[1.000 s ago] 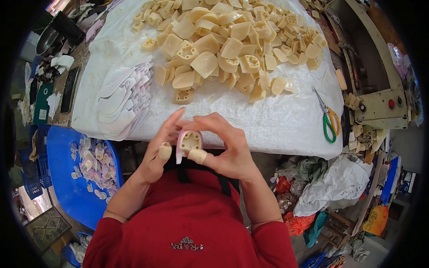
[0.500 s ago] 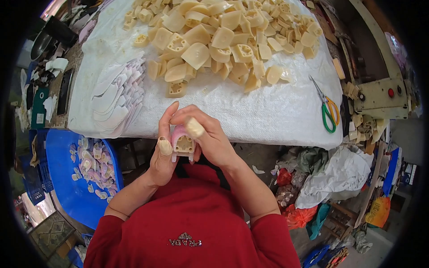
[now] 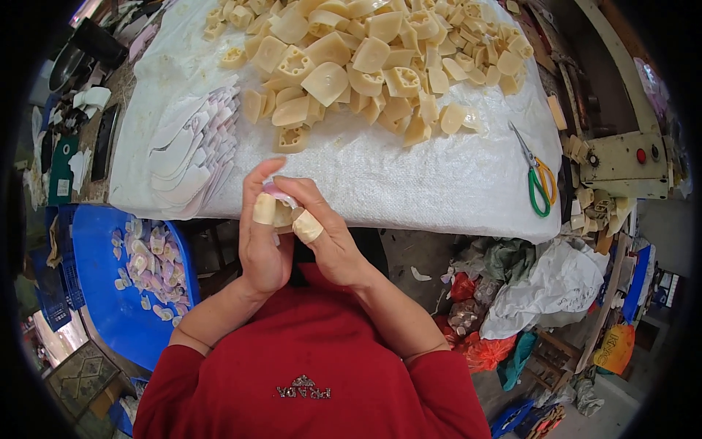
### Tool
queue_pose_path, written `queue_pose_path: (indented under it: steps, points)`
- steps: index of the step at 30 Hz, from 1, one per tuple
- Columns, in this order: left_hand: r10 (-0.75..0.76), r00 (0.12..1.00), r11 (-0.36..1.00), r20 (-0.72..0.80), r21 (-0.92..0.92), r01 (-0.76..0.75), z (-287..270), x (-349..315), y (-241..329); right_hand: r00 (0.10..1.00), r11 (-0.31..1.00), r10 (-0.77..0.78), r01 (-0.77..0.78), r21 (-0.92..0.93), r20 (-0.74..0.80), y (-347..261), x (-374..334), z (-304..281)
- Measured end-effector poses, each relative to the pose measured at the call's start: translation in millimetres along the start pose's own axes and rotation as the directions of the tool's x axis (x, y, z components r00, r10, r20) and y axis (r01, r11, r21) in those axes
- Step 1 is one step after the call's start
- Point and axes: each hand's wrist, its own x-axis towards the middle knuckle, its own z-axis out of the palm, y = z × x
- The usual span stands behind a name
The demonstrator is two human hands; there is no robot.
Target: Manually assembling shoe components by fitting pink inserts into tan plastic heel or sole parts.
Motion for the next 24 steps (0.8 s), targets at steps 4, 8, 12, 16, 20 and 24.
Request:
queue_pose_path:
  steps: [4, 8, 12, 16, 20, 24]
  points:
    - [0.127, 0.992, 0.976, 0.0, 0.176, -0.125, 1, -2, -8, 0.979, 0.968, -0.201, 0.202, -0.152, 0.021, 2, 3, 2]
    - [0.044, 0.998, 0.995, 0.033, 0.093, -0.047, -7, -1, -9, 0.996, 0.966, -0.064, 0.047, -0.254, -0.059, -3, 5, 3]
    - [-0.106, 0.985, 0.977, 0.138, -0.172, 0.129, -16, 4, -6, 0.969, 0.966, 0.245, -0.245, -0.086, -0.013, -11, 7, -13]
    - [-0.152, 0.977, 0.983, 0.148, 0.124, 0.134, -22, 5, 3, 0.961, 0.71, -0.278, 0.216, -0.67, 0.016, -16, 21, -29]
    - [0.254, 0.912, 0.705, 0.322, 0.584, -0.402, -23, 9, -3, 0.996, 0.564, 0.054, 0.024, -0.825, 0.067, -39, 21, -16]
    - [0.312, 0.929, 0.79, 0.197, 0.489, -0.369, -15, 8, -4, 0.993, 0.877, -0.119, 0.097, -0.47, -0.019, -27, 17, -23]
